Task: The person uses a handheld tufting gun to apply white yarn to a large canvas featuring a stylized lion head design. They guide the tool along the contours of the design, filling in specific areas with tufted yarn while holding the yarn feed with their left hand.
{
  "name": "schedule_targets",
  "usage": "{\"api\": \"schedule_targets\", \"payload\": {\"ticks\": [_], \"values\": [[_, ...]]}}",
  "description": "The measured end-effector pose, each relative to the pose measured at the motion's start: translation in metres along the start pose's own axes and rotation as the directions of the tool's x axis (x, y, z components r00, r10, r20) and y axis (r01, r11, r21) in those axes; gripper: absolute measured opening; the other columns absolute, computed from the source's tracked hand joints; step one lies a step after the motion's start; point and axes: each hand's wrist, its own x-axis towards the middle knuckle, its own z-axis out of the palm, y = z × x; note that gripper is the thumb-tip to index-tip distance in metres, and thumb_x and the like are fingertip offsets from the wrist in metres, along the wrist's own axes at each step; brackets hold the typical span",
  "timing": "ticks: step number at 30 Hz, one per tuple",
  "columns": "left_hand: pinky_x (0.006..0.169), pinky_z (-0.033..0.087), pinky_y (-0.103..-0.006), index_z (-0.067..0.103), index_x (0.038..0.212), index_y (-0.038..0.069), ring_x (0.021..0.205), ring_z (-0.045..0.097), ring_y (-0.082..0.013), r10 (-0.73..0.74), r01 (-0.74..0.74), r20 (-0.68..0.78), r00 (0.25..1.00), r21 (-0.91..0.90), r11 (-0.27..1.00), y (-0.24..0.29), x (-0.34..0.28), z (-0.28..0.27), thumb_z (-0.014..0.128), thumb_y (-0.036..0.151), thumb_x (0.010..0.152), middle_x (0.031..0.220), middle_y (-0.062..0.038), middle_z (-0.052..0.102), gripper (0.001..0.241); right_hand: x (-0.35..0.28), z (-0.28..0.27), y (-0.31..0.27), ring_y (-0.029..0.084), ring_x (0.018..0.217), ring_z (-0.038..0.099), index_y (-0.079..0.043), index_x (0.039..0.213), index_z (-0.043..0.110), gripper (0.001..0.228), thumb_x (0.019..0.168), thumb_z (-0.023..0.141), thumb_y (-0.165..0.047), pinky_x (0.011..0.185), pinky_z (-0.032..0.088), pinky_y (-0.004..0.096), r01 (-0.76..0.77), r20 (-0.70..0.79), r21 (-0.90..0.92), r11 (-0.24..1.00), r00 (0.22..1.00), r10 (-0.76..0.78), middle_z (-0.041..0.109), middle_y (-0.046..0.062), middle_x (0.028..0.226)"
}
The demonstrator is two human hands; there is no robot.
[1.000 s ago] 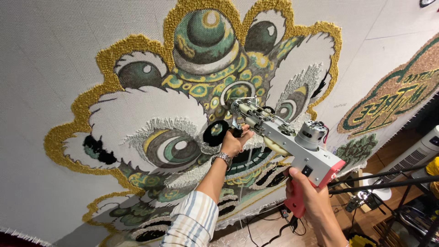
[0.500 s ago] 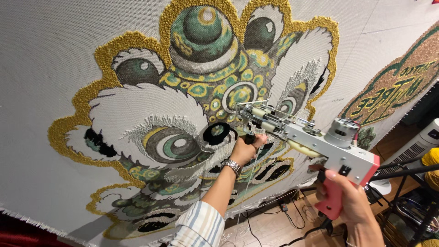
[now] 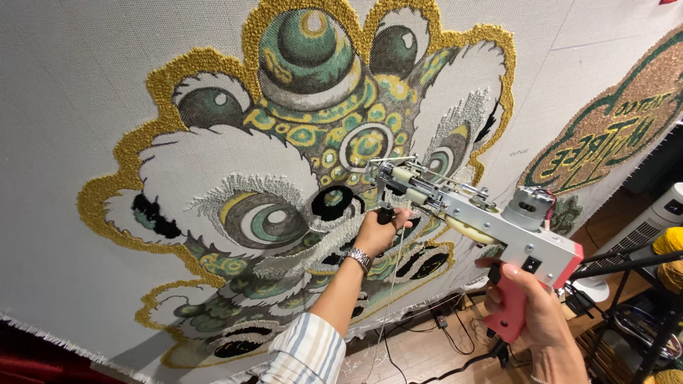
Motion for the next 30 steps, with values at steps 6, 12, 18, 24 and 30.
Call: {"api": "schedule_targets", "payload": {"ticks": [6, 12, 18, 24, 30], "values": [[0.044, 0.042, -0.0252, 0.08, 0.102, 0.005, 0.046, 0.052, -0.0057, -0.014, 0.014, -0.012, 1.0, -0.007, 1.0, -0.008, -0.004, -0.005, 0.075, 0.025, 0.092, 0.083, -0.002, 0.077, 0.023, -0.003, 0.014, -0.007, 0.021, 0.052, 0.05, 0.002, 0.119, 0.07, 0.055, 0.081, 0.065, -0.038, 0.045, 0.046, 0.039, -0.054, -0.005, -0.018, 0.998, 0.999, 0.054, 0.05, 0.007, 0.063], [0.044, 0.04, -0.025, 0.081, 0.1, 0.006, 0.048, 0.052, -0.0053, -0.022, 0.022, -0.035, 0.999, 0.01, 1.0, -0.015, -0.005, -0.006, 0.074, 0.023, 0.092, 0.078, -0.001, 0.075, 0.02, -0.004, 0.018, -0.008, 0.02, 0.052, 0.05, 0.003, 0.118, 0.07, 0.055, 0.082, 0.064, -0.038, 0.045, 0.044, 0.038, -0.052, 0.017, -0.01, 0.999, 0.998, 0.052, 0.051, 0.007, 0.063], [0.043, 0.041, -0.0258, 0.081, 0.099, 0.004, 0.045, 0.051, -0.0067, -0.057, 0.057, -0.059, 0.997, 0.008, 0.998, -0.013, -0.002, -0.009, 0.077, 0.029, 0.091, 0.073, -0.005, 0.072, 0.026, -0.001, 0.023, -0.007, 0.02, 0.053, 0.05, 0.003, 0.118, 0.07, 0.054, 0.084, 0.063, -0.038, 0.045, 0.044, 0.038, -0.048, 0.046, -0.007, 0.999, 0.998, 0.048, 0.05, 0.007, 0.064], [0.042, 0.039, -0.0252, 0.08, 0.101, 0.006, 0.044, 0.049, -0.0051, -0.045, 0.046, -0.061, 0.997, 0.015, 0.999, -0.007, -0.003, -0.011, 0.078, 0.037, 0.088, 0.08, 0.0, 0.078, 0.034, 0.0, 0.029, -0.009, 0.021, 0.053, 0.051, 0.003, 0.116, 0.069, 0.052, 0.085, 0.062, -0.037, 0.046, 0.045, 0.039, -0.058, 0.024, -0.003, 0.998, 0.998, 0.058, 0.05, 0.007, 0.064], [0.042, 0.04, -0.0253, 0.081, 0.105, 0.006, 0.043, 0.048, -0.0061, -0.072, 0.076, -0.089, 0.993, 0.043, 0.996, -0.009, 0.001, -0.013, 0.08, 0.039, 0.086, 0.078, -0.002, 0.077, 0.038, 0.002, 0.035, -0.011, 0.021, 0.053, 0.051, 0.002, 0.114, 0.071, 0.051, 0.084, 0.063, -0.039, 0.046, 0.044, 0.038, -0.062, -0.006, -0.037, 0.997, 0.998, 0.062, 0.051, 0.007, 0.064]]}}
